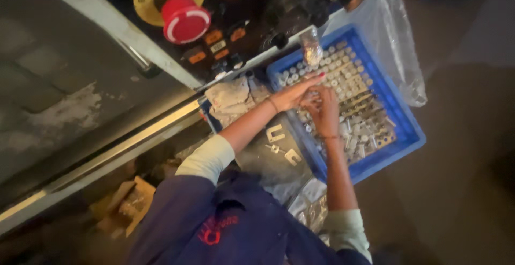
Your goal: The person sorts and arranges small metal parts, including cylindrical rods and washers, within a blue plastic tray. They repeatedly pick up, inspect, and place the items into specific compartments of the tray, occasionally moving the tray itself.
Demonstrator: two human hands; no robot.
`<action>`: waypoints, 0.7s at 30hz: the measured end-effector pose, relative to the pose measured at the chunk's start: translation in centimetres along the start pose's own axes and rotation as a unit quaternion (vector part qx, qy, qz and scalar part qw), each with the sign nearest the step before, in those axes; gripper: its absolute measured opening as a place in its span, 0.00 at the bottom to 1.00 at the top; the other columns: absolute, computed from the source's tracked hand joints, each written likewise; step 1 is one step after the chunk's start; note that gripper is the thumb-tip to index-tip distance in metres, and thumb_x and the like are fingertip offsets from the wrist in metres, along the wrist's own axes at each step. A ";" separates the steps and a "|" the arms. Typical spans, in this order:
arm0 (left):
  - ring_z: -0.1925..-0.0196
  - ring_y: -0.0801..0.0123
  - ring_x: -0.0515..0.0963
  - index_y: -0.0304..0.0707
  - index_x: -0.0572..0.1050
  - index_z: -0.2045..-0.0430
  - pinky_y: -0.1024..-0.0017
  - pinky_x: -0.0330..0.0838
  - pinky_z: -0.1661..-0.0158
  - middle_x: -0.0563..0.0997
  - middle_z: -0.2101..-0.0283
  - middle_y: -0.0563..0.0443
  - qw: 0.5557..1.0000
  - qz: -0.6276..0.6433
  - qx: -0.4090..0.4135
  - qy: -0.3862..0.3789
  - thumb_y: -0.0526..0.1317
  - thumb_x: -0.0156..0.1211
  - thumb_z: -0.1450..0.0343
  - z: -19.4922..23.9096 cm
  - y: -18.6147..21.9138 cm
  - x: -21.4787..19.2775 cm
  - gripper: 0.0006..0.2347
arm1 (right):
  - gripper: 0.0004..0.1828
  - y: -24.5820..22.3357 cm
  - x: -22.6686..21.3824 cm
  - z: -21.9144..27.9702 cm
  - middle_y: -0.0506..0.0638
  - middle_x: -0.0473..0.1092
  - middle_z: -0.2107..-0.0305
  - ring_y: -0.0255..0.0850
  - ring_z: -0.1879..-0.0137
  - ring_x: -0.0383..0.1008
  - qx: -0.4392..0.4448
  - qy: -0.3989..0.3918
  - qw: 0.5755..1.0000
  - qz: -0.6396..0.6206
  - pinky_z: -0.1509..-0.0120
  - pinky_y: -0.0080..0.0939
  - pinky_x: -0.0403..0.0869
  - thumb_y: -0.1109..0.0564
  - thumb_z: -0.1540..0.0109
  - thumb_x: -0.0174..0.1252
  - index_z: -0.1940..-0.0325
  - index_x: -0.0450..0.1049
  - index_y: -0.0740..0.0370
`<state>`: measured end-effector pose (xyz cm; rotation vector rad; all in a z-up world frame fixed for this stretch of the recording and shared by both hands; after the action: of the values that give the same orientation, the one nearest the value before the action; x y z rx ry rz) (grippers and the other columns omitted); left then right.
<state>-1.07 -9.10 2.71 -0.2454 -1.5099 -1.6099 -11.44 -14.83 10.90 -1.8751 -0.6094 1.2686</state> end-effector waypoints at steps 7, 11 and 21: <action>0.44 0.55 0.75 0.34 0.74 0.48 0.53 0.66 0.41 0.75 0.45 0.41 0.719 -0.664 0.193 0.069 0.50 0.53 0.22 2.1 2.3 0.5 0.17 | 0.11 3.9 -3.8 -0.1 0.52 0.78 0.62 0.42 0.59 0.81 0.032 0.071 0.996 0.037 0.55 0.41 0.77 0.60 0.38 0.68 0.52 0.79 0.58; 0.42 0.55 0.74 0.37 0.83 0.65 0.53 0.61 0.34 0.81 0.54 0.46 0.569 -0.799 0.188 0.045 0.47 0.57 0.27 6.2 0.3 0.8 0.13 | 0.08 5.3 -2.8 0.0 0.54 0.77 0.64 0.50 0.60 0.79 -0.018 -0.002 0.992 0.128 0.55 0.48 0.75 0.60 0.39 0.66 0.55 0.81 0.58; 0.41 0.50 0.70 0.34 0.83 0.65 0.45 0.52 0.36 0.78 0.51 0.41 0.496 -0.839 0.211 0.066 0.49 0.62 0.37 6.5 1.8 2.4 0.17 | 0.10 1.8 0.2 0.6 0.51 0.75 0.62 0.54 0.53 0.75 -0.106 0.021 0.930 0.352 0.51 0.54 0.72 0.56 0.44 0.67 0.60 0.80 0.56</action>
<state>-3.94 -4.26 7.11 2.2807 -1.8807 -2.1839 -11.97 -15.58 9.20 -2.4112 -0.0248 1.6414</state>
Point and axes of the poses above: each hand's wrist, its own z-axis away from the middle knuckle, its own x-axis out of the palm, y = z × x, the point moved 6 cm from there along -z, towards the middle knuckle
